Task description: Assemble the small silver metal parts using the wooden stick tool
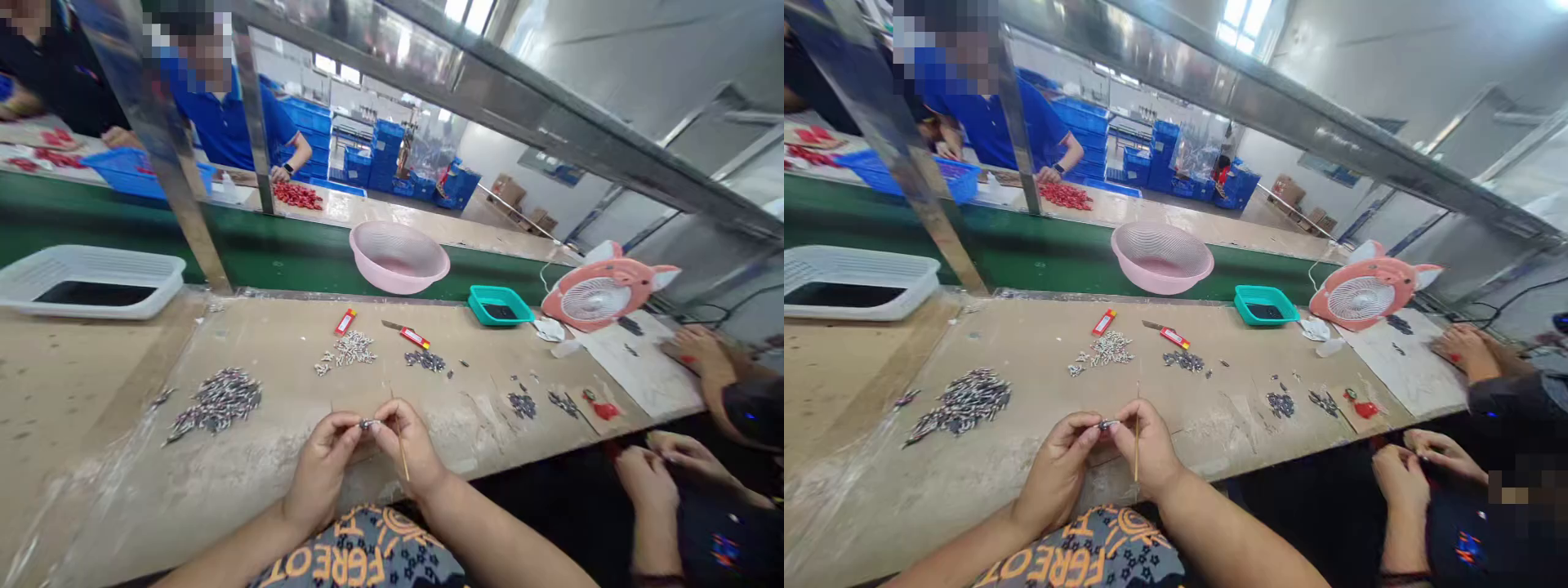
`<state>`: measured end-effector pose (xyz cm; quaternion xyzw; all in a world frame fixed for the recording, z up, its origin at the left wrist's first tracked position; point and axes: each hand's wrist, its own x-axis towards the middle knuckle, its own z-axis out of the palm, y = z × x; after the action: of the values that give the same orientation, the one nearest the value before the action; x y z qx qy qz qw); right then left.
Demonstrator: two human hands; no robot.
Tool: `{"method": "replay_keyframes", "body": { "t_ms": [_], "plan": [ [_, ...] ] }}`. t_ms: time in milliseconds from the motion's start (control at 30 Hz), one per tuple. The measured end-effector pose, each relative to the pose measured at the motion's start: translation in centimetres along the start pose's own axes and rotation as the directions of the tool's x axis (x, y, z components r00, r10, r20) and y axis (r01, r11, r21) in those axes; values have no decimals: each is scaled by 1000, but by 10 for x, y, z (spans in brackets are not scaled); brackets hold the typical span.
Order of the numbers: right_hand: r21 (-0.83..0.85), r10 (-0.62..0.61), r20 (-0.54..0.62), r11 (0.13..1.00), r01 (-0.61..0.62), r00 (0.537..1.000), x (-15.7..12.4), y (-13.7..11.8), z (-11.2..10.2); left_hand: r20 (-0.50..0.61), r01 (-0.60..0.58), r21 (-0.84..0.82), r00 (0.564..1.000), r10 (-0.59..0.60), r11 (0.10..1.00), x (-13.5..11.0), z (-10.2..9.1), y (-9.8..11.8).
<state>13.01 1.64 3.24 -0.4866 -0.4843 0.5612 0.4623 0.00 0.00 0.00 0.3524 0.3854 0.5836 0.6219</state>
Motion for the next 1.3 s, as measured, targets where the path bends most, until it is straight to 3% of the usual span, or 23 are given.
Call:
{"method": "replay_keyframes", "body": {
  "t_ms": [333, 600, 900, 1033, 1300],
  "plan": [
    [105, 50, -20, 993, -48, 999, -7, -6, 8, 31, -71, 110, 997, 67, 991, -1, -1, 7],
    [302, 44, -5, 952, -40, 999, -14, -3, 16, 61, -91, 84, 994, 86, 992, -3, 0, 8],
    [280, 25, 37, 959, -34, 999, -15, 1, 19, -3, 2, -52, 1000, -2, 999, -3, 4, 12],
    [292, -5, 60, 956, -13, 998, -16, 2, 16, 10, 45, -173, 999, -44, 984, -2, 8, 14],
    [250, 23, 40, 968, -32, 999, -16, -2, 16, 49, 138, -253, 990, -130, 958, 0, 10, 17]
  ]
}}
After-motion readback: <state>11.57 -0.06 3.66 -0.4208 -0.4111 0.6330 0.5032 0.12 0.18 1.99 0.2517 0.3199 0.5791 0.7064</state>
